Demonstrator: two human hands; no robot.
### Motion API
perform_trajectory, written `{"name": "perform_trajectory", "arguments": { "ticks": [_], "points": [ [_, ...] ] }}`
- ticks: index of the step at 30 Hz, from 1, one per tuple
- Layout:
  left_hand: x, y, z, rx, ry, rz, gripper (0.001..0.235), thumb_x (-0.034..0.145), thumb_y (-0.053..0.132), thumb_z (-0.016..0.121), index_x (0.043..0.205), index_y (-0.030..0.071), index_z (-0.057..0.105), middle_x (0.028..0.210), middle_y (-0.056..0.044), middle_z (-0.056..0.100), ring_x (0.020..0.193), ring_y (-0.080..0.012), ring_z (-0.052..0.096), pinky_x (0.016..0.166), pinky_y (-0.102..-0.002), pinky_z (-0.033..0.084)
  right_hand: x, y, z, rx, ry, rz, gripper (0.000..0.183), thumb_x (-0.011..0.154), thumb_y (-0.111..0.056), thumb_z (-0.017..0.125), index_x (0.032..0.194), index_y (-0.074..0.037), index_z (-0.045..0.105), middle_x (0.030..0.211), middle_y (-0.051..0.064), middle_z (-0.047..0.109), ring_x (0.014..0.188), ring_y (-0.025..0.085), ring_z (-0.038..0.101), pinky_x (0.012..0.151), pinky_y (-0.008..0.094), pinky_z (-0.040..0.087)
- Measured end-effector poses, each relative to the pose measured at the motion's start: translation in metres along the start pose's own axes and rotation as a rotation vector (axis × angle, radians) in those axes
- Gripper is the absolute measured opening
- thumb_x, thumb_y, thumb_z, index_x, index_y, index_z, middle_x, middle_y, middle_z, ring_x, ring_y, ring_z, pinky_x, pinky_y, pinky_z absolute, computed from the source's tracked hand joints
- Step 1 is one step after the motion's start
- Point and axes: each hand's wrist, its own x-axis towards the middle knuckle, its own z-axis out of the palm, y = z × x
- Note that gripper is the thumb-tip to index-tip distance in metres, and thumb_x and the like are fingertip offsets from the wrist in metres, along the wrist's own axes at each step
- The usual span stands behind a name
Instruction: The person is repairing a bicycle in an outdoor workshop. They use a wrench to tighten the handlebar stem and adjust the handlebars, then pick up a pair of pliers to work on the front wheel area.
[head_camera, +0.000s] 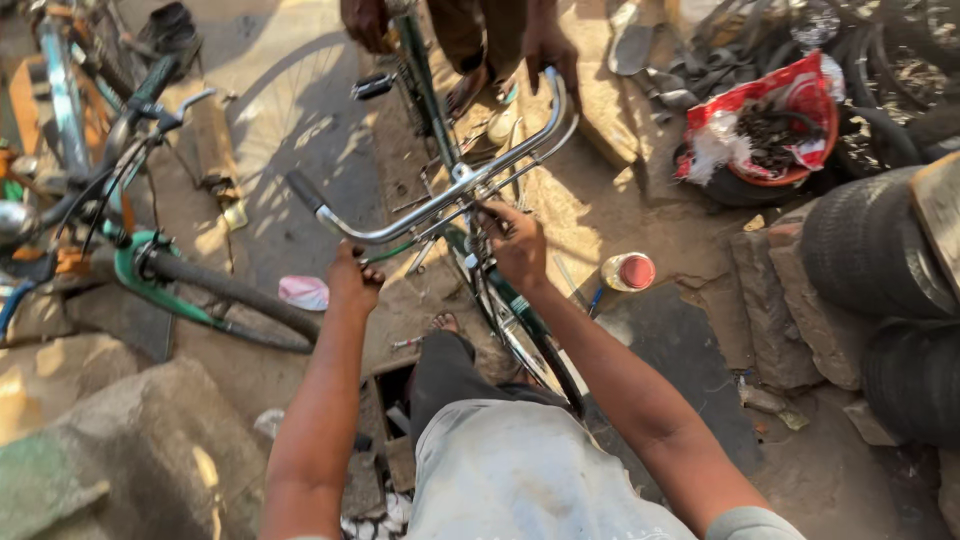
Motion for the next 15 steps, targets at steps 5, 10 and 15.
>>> {"name": "perform_trajectory", "arguments": {
  "ticks": [5,10,15],
  "points": [
    [-0.019,0.007,0.006,-0.017,-0.012,-0.036,0.023,0.098,0.03,0.062,0.097,0.01,0.05,0.072,-0.001,0.037,0.052,-0.0128,0.037,0.05,-0.032,0.035,0.002,-0.001,0.005,-0.063,-0.051,0.181,0.018,0.104,-0.019,0.063,0.116,-0.012,0.074,0.107,0.007,0.076,0.084,0.011,0.073,0.062,0.024,0.061],
    [-0.035,0.026,0.01,0.038,-0.085,-0.093,0.028,0.098,0.034,0.06,0.089,0.013,0.044,0.066,0.0,0.035,0.05,-0.014,0.037,0.05,-0.032,0.035,0.005,0.004,0.007,0.163,-0.045,0.216,0.02,0.098,-0.013,0.071,0.116,-0.005,0.077,0.098,0.01,0.079,0.082,0.013,0.068,0.072,0.028,0.056],
    [-0.055,0.063,0.007,0.147,-0.282,0.02,0.032,0.102,0.034,0.06,0.083,0.013,0.046,0.062,0.002,0.036,0.051,-0.0124,0.037,0.049,-0.032,0.035,0.0,-0.01,0.011,0.44,-0.013,0.421,0.024,0.101,-0.015,0.067,0.122,-0.007,0.073,0.103,0.005,0.078,0.087,0.011,0.071,0.077,0.025,0.057]
  ]
}}
